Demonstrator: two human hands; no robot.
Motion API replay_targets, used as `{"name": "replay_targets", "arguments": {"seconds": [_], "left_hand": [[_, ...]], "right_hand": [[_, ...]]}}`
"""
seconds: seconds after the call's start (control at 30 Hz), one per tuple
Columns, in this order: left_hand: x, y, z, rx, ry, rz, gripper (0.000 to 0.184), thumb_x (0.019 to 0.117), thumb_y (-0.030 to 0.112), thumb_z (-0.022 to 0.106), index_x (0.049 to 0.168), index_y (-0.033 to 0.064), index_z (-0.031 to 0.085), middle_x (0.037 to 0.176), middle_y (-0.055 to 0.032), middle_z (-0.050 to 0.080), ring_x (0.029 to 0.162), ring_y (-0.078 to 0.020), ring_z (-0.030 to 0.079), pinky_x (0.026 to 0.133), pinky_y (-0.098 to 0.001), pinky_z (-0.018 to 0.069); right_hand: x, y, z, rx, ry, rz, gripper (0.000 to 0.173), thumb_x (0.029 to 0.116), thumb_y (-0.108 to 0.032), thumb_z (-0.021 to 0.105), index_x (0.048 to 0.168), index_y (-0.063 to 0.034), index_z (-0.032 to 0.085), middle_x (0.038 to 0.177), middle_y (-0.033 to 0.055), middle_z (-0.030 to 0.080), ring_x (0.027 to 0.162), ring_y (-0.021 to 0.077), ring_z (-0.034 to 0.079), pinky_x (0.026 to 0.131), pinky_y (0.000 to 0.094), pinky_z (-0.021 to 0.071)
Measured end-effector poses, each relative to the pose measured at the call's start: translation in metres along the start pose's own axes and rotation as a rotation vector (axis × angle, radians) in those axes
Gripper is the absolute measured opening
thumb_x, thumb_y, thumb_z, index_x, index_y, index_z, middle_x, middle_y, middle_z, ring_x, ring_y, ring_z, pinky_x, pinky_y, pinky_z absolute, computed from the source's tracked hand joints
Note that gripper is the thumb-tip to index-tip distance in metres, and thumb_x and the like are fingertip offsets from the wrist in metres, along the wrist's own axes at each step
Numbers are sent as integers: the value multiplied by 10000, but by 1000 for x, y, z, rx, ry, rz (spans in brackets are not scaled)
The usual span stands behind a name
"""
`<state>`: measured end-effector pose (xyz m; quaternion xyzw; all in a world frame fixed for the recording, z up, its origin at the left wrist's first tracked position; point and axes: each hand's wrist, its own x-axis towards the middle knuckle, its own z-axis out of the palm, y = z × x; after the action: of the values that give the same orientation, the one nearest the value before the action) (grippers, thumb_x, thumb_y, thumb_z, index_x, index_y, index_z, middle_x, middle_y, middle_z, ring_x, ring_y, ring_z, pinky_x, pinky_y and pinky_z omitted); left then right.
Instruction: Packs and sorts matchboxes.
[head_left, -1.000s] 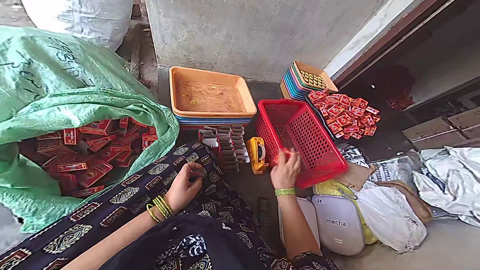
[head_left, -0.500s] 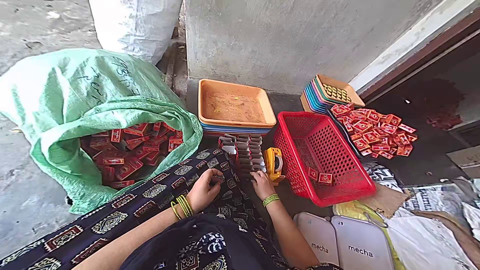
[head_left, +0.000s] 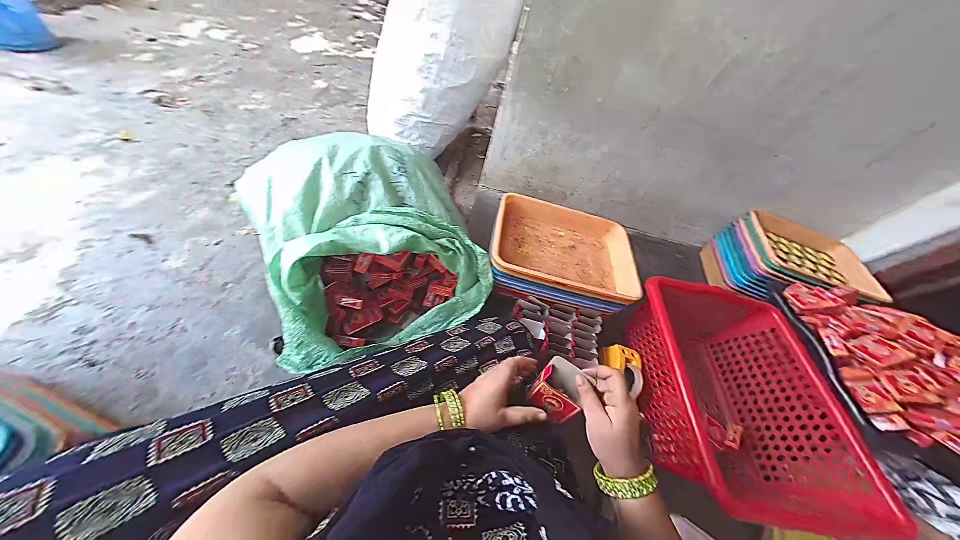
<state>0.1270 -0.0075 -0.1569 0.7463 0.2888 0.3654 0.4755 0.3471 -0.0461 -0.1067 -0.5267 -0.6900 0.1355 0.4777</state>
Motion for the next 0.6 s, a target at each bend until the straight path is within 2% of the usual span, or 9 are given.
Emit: {"name": "replay_targets", "arguments": {"seconds": [0.07, 0.13, 0.17, 0.23, 0.3, 0.4, 0.5, 0.53, 0.6], "left_hand": [[0, 7, 0, -3, -9, 15, 794, 884, 362, 801, 1429, -77, 425, 1268, -214, 646, 1147, -240, 674, 1016, -426, 555], [-1, 10, 1, -8, 50, -10, 760, 918, 322, 769, 1428, -96, 393, 1197, -218, 676, 1095, -241, 696, 1003, -437, 556], [-1, 9, 0, -29, 97, -5, 761, 932, 301, 755, 1444, -102, 363, 1209, -225, 669, 1104, -243, 693, 1011, -436, 553], [0, 9, -4, -94, 189, 9, 824, 945, 269, 737, 1497, -108, 254, 1240, -237, 652, 1117, -233, 694, 1018, -421, 558], [1, 11, -8, -160, 241, -12, 868, 935, 257, 748, 1524, -75, 203, 1209, -227, 668, 1071, -230, 714, 985, -426, 580], [0, 15, -12, -192, 217, -12, 715, 941, 247, 743, 1471, -46, 362, 1172, -207, 680, 1024, -230, 716, 945, -435, 586], [-2, 11, -10, -207, 228, 53, 516, 929, 242, 760, 1288, -36, 517, 1099, -175, 688, 978, -205, 708, 898, -405, 590], [-3, 10, -9, -204, 232, 65, 506, 913, 245, 777, 1256, -37, 534, 1074, -172, 691, 959, -203, 708, 883, -404, 593], [-5, 7, -5, -194, 219, 92, 520, 879, 250, 810, 1217, -47, 549, 1025, -175, 694, 920, -213, 706, 855, -414, 593]], "right_hand": [[2, -11, 17, 127, -8, 71, 154, 972, -113, 639, 1087, -11, 633, 811, -9, 668, 700, 32, 626, 648, 203, 556], [3, -13, 34, 237, 34, 150, 183, 961, -108, 650, 1106, 0, 618, 806, 0, 687, 702, 54, 651, 656, 224, 569], [4, -13, 41, 289, 78, 176, 218, 969, -114, 650, 1140, 8, 590, 836, 3, 689, 738, 57, 659, 688, 232, 574], [4, -14, 51, 396, 124, 185, 291, 989, -120, 629, 1224, -7, 500, 1010, 1, 679, 912, 46, 675, 832, 237, 586], [0, -13, 58, 436, 132, 129, 300, 995, -95, 614, 1262, 1, 515, 1114, 8, 676, 994, 46, 671, 893, 232, 580], [-9, -13, 63, 355, 104, 50, 315, 1038, -106, 538, 1303, 54, 596, 1213, 34, 671, 1075, 13, 641, 961, 184, 534], [-18, -13, 65, 281, 71, -22, 366, 1086, -211, 499, 1301, 57, 625, 1262, 37, 696, 1149, -12, 638, 1011, 171, 519], [-21, -11, 67, 278, 68, -44, 359, 1094, -248, 489, 1286, 23, 625, 1237, 7, 696, 1133, -22, 637, 994, 164, 524], [-26, -8, 70, 233, 92, -97, 288, 1109, -302, 440, 1143, -66, 601, 1058, -59, 663, 985, -71, 631, 887, 115, 531]]}}
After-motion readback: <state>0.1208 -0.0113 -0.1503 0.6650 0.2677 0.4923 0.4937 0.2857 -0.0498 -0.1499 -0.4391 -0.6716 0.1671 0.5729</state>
